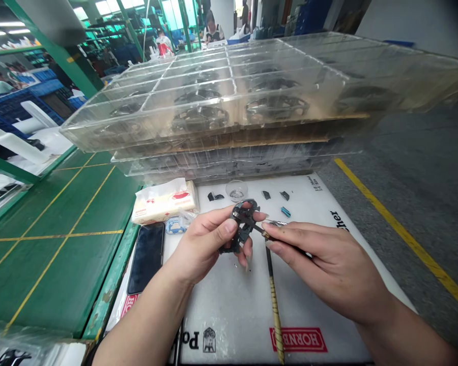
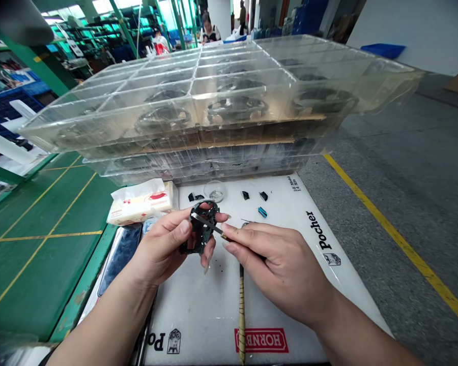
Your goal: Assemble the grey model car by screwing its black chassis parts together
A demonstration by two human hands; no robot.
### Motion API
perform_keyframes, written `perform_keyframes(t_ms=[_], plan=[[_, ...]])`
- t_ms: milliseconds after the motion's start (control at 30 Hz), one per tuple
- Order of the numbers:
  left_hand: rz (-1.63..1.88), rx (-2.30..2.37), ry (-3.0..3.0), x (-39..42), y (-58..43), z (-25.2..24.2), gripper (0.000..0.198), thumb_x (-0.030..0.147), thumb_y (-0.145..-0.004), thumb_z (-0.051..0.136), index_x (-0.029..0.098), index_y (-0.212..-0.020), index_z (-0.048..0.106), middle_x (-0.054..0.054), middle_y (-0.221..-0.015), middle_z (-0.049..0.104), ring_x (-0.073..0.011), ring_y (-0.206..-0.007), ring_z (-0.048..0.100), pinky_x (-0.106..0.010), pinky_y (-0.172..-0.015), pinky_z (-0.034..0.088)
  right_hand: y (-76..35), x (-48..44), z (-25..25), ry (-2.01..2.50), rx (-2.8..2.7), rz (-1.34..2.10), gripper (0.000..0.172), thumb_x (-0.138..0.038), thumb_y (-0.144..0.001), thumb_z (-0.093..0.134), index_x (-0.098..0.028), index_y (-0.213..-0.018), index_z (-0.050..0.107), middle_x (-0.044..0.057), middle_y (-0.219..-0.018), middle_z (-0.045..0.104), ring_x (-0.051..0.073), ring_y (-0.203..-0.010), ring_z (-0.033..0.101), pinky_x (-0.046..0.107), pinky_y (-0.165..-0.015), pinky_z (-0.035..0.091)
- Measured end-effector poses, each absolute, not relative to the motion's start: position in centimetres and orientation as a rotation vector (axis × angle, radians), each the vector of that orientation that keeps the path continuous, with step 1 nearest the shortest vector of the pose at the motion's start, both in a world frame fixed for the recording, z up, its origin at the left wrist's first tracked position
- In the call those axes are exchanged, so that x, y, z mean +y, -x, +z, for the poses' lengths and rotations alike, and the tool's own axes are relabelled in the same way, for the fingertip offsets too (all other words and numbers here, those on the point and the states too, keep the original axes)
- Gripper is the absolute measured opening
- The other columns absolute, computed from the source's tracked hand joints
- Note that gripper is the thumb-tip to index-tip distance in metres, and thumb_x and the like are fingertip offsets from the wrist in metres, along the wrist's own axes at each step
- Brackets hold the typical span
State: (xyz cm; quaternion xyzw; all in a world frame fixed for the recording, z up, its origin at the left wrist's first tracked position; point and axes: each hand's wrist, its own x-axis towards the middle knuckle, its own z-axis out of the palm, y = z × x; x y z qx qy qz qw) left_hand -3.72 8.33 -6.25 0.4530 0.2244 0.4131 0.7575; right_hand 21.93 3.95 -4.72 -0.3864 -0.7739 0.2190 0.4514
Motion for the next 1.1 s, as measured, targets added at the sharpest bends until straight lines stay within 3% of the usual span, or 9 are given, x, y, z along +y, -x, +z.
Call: perform_keyframes(t_ms=[67, 233, 500, 1100], plan=[[0.889, 0.505, -0.998, 8.35, 3.83, -6.20, 0.046, 0.054, -0.109, 0.090, 0.022, -0.142, 0.094, -0.026, -0.152, 0.085, -0.0195, -0.082, 0.081, -0.032, -0.067, 0.073, -21.96, 3.97, -4.75, 0.957, -1.919, 0.536, 0.027, -0.010, -0.113, 0.079, -0.024, -0.132, 0.093, 0.000, -0.096, 0.091, 0.015, -0.079, 0.086, 0.024, -0.075, 0.069], [0.870, 0.556, -1.036, 8.33, 4.00, -6.14, 0.051, 0.055, -0.112, 0.087, 0.016, -0.144, 0.093, -0.022, -0.120, 0.091, -0.0193, -0.079, 0.077, -0.030, -0.069, 0.070, -21.97, 3.85, -4.80, 0.982, -1.952, 0.492, 0.027, -0.011, -0.115, 0.078, -0.023, -0.133, 0.093, 0.004, -0.107, 0.095, 0.019, -0.089, 0.091, 0.026, -0.077, 0.072], [0.926, 0.552, -1.046, 8.30, 3.86, -6.60, 0.042, 0.050, -0.113, 0.087, 0.023, -0.145, 0.093, -0.026, -0.163, 0.079, -0.0190, -0.085, 0.080, -0.033, -0.073, 0.070, -21.79, 3.62, -4.87, 1.003, -1.934, 0.491, 0.031, -0.011, -0.115, 0.077, -0.025, -0.137, 0.093, 0.007, -0.123, 0.097, 0.025, -0.105, 0.096, 0.030, -0.083, 0.077], [0.985, 0.553, -1.034, 8.15, 3.51, -6.81, 0.041, 0.047, -0.112, 0.089, 0.029, -0.149, 0.091, -0.023, -0.164, 0.080, -0.0193, -0.089, 0.082, -0.032, -0.075, 0.073, -21.58, 3.51, -4.95, 1.034, -1.910, 0.474, 0.038, -0.009, -0.112, 0.078, -0.028, -0.143, 0.092, 0.004, -0.120, 0.097, 0.023, -0.098, 0.096, 0.030, -0.085, 0.079]])
